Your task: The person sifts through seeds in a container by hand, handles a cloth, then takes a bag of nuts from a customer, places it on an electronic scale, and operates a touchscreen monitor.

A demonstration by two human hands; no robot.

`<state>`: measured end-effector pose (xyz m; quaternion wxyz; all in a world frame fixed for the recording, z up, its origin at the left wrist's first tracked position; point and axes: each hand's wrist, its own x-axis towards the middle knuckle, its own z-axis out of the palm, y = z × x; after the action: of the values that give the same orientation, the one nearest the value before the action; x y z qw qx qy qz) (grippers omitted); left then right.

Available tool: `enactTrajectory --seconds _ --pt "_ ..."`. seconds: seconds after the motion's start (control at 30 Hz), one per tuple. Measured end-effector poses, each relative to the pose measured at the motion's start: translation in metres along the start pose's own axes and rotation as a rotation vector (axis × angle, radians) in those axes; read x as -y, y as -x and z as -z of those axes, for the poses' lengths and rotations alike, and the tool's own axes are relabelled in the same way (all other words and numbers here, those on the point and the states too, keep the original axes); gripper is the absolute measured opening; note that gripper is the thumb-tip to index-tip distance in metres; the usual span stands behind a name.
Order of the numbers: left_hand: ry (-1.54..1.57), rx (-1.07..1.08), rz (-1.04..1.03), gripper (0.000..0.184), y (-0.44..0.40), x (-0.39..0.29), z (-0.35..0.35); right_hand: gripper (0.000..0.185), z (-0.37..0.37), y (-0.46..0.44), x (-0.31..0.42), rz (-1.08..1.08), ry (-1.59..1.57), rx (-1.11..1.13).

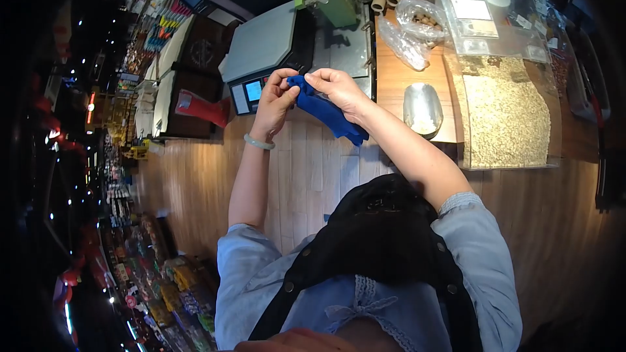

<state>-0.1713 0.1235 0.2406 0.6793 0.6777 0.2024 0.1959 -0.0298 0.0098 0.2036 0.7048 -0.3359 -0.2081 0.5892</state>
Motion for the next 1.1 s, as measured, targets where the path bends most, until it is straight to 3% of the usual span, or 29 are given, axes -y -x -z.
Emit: enactTrajectory --seconds 0.33,0.43,0.6,0.67,0.87,0.93,1.1 --pt "0.145 0.096 0.2 0.012 0.021 0.042 0.038 0.007 0.0 0.003 -0.044 -0.096 -0.028 -0.017" --pt "0.153 0.105 0.211 0.01 0.017 0.052 0.05 0.004 -0.002 -0.009 -0.06 0.064 0.214 -0.101" --pt "0.162 0.192 0.326 0.009 0.007 0.071 0.089 0.006 -0.013 -0.026 -0.078 0.104 0.395 -0.239" --pt "0.202 0.226 0.352 0.01 0.003 0.08 0.106 0.006 -0.024 -0.029 -0.08 0.001 0.381 -0.299" --pt "0.288 0.335 0.431 0.012 -0.007 0.102 0.132 0.007 -0.012 -0.057 -0.119 0.02 0.225 -0.397" --pt "0.302 0.364 0.459 0.013 -0.009 0.105 0.135 0.006 -0.018 -0.055 -0.118 -0.063 0.164 -0.464" --pt "0.343 0.361 0.546 0.014 -0.011 0.113 0.13 0.007 -0.011 -0.055 -0.133 -0.081 0.248 -0.597"
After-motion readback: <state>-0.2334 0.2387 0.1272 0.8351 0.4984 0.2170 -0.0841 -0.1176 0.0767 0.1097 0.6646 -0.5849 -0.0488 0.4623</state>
